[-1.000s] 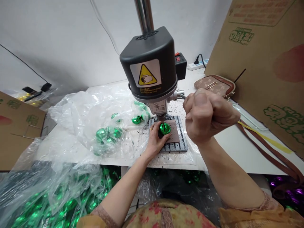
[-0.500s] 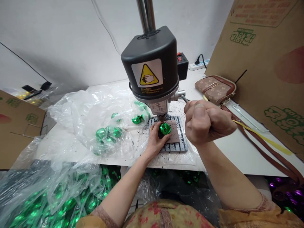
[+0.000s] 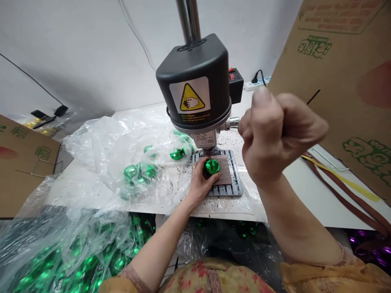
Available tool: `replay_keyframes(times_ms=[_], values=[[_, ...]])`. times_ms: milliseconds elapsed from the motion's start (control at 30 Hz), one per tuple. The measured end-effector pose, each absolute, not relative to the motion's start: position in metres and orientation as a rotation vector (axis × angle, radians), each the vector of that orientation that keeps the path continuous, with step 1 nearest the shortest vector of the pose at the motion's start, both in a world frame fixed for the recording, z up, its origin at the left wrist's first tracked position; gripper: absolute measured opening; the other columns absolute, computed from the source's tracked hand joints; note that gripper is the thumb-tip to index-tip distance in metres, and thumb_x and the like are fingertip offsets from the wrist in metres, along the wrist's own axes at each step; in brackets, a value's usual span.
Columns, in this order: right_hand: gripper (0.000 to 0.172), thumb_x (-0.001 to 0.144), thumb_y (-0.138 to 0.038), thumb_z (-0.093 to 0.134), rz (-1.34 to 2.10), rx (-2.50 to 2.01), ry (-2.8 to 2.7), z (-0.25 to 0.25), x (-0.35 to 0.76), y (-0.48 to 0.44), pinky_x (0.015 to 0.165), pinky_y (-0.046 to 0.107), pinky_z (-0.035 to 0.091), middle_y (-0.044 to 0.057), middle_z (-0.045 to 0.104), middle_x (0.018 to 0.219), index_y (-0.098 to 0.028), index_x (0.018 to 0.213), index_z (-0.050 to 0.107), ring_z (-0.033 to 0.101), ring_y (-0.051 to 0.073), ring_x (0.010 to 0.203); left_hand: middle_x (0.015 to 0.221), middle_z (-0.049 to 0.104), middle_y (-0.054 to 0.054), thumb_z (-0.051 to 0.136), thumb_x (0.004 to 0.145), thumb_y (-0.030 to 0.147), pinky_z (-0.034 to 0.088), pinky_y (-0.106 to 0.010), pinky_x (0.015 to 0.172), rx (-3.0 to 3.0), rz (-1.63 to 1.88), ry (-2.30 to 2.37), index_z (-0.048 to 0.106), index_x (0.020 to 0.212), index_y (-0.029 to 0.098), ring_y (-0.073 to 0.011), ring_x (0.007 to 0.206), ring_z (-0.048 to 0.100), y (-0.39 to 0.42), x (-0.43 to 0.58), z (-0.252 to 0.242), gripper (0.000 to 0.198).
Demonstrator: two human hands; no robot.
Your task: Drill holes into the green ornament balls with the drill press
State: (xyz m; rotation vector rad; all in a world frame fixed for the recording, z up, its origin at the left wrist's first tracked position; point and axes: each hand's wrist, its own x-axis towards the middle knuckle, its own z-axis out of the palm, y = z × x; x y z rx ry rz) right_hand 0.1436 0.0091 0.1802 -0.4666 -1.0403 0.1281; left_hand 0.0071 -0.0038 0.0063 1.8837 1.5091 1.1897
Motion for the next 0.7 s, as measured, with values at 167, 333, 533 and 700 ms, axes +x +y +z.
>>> replay_keyframes(times_ms=[167,333,533,700], values=[[0.046,0.09,-0.012,0.057,0.152,-0.489,-1.097,0.2,0.144,0.011,0.047,0.03,0.024,-0.007,0.031,0.047,-0.021,0.053,0.031,0.03,0.004,0.041,0.113,0.066,-0.009,0.076,0.081,0.045,0.054,-0.046,0.092,2.093,1.486,1.509,0.052,0.13,0.027,-0.028,0.107,0.064,-0.053,0.0,-0.004,0.057],[0.048,0.094,-0.015,0.053,0.104,-0.563,-1.108,0.197,0.142,0.011,0.05,0.027,0.029,-0.007,0.026,0.052,-0.023,0.061,0.019,0.03,0.004,0.044,0.108,0.071,-0.011,0.065,0.088,0.044,0.051,-0.034,0.056,2.831,0.749,0.634,0.057,0.128,0.033,-0.0215,0.072,0.065,-0.114,0.008,-0.035,0.042],[0.049,0.092,-0.013,0.054,0.167,-0.498,-1.087,0.195,0.143,0.012,0.048,0.027,0.027,-0.007,0.028,0.051,-0.022,0.056,0.022,0.033,0.003,0.043,0.108,0.071,-0.011,0.063,0.088,0.041,0.045,-0.033,0.044,2.925,0.765,0.466,0.061,0.124,0.031,-0.0183,0.059,0.059,-0.123,0.019,-0.044,0.037],[0.048,0.091,-0.017,0.057,0.158,-0.404,-1.077,0.193,0.145,0.015,0.046,0.029,0.024,-0.008,0.032,0.048,-0.022,0.054,0.027,0.034,0.005,0.04,0.106,0.067,-0.011,0.042,0.095,0.013,0.055,-0.037,0.068,2.682,1.237,1.229,0.054,0.122,0.024,-0.0223,0.085,0.066,-0.046,-0.03,0.0,0.031]])
